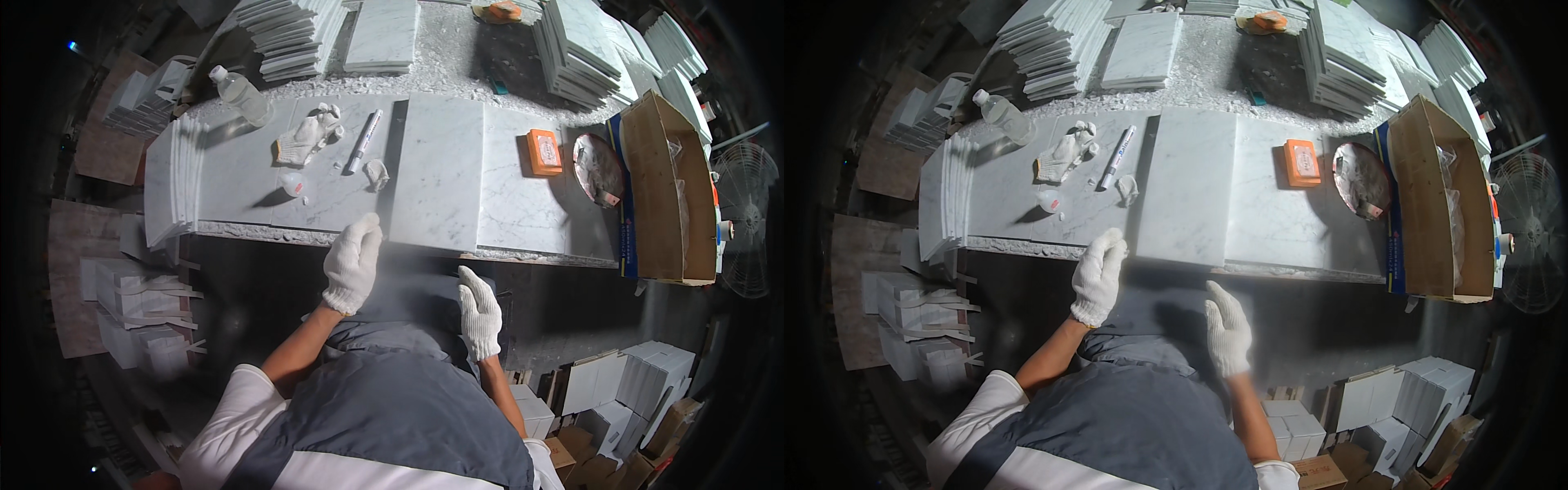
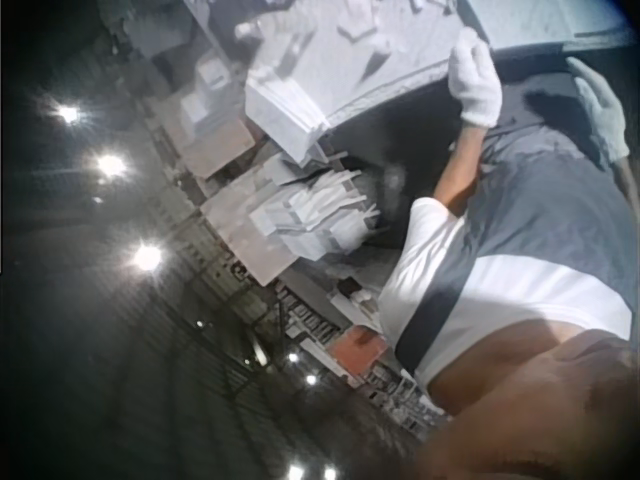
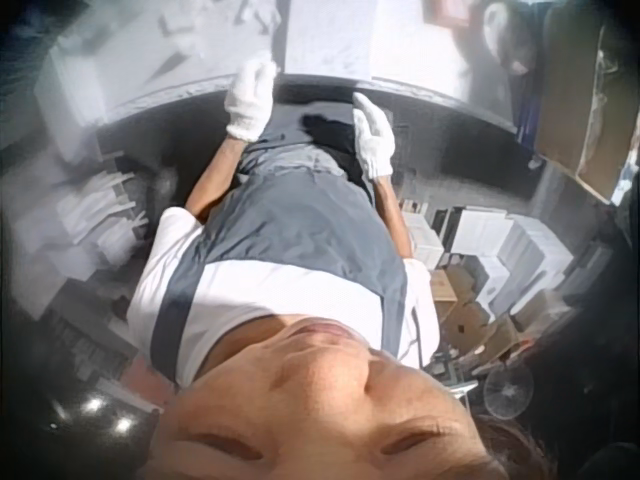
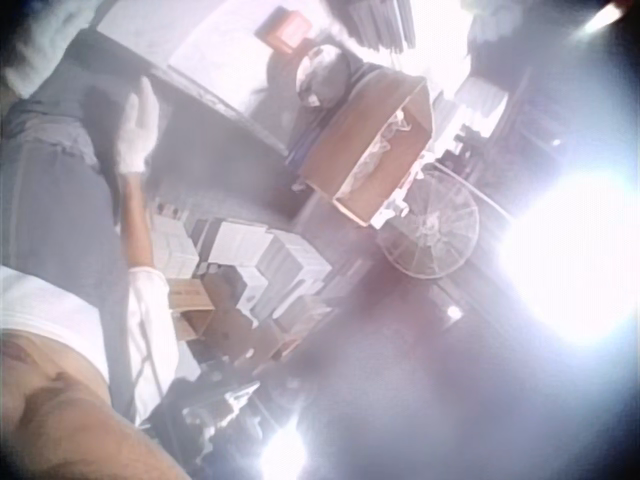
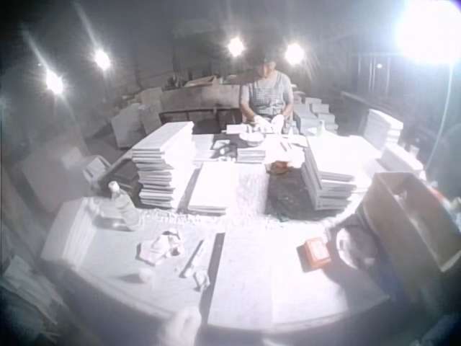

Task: The person repeatedly wipes and scrapes the edges of white rectangular tiles on a workbench, using a small scraper and a cloth. They handle each tile one at a time, flip it, and place it back on the table or into a stack.

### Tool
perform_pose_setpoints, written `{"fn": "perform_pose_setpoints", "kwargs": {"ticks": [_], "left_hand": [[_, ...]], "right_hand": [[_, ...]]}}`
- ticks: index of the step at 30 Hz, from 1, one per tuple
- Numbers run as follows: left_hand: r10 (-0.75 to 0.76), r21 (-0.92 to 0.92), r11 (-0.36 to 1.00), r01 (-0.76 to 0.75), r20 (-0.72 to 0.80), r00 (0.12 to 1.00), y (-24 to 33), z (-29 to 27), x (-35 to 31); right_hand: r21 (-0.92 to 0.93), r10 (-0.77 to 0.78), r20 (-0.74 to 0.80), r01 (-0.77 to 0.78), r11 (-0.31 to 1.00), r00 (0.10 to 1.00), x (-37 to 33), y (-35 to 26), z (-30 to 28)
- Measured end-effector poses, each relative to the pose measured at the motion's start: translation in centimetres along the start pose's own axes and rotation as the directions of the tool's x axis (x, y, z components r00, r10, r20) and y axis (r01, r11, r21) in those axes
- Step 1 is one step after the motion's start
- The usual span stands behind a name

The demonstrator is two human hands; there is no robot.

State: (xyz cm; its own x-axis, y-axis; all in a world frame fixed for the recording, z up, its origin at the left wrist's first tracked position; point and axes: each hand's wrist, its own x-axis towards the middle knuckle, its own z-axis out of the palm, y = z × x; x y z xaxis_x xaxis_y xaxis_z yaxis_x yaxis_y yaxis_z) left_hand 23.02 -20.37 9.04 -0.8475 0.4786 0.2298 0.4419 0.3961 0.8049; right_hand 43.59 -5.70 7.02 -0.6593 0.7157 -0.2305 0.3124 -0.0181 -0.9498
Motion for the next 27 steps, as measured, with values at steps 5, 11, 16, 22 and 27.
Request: {"fn": "perform_pose_setpoints", "kwargs": {"ticks": [5, 11, 16, 22, 27], "left_hand": [[0.436, 0.318, 0.833, -0.454, 0.13, 0.891, 0.9, -0.2, -0.2], [0.419, 0.439, 0.709, -0.551, 0.367, 0.831, 1.8, 1.3, 0.3], [0.404, 0.432, 0.71, -0.556, 0.396, 0.825, 1.4, 1.4, 0.2], [0.402, 0.457, 0.673, -0.581, 0.434, 0.806, 1.5, 0.3, -0.4], [0.405, 0.482, 0.667, -0.568, 0.405, 0.819, 1.4, -0.2, -1.4]], "right_hand": [[-0.001, -0.061, -0.013, 0.061, 0.998, 0.998, 0.7, -0.9, 0.4], [0.085, -0.01, -0.028, 0.012, 0.996, 1.0, 1.2, -1.4, 0.4], [0.037, -0.027, -0.027, 0.028, 0.999, 0.999, 0.6, -0.7, 0.5], [0.039, -0.018, 0.001, 0.018, 0.999, 1.0, 0.2, 0.0, 1.1], [-0.037, -0.058, 0.032, 0.059, 0.998, 0.998, 0.4, -0.1, 1.0]]}}
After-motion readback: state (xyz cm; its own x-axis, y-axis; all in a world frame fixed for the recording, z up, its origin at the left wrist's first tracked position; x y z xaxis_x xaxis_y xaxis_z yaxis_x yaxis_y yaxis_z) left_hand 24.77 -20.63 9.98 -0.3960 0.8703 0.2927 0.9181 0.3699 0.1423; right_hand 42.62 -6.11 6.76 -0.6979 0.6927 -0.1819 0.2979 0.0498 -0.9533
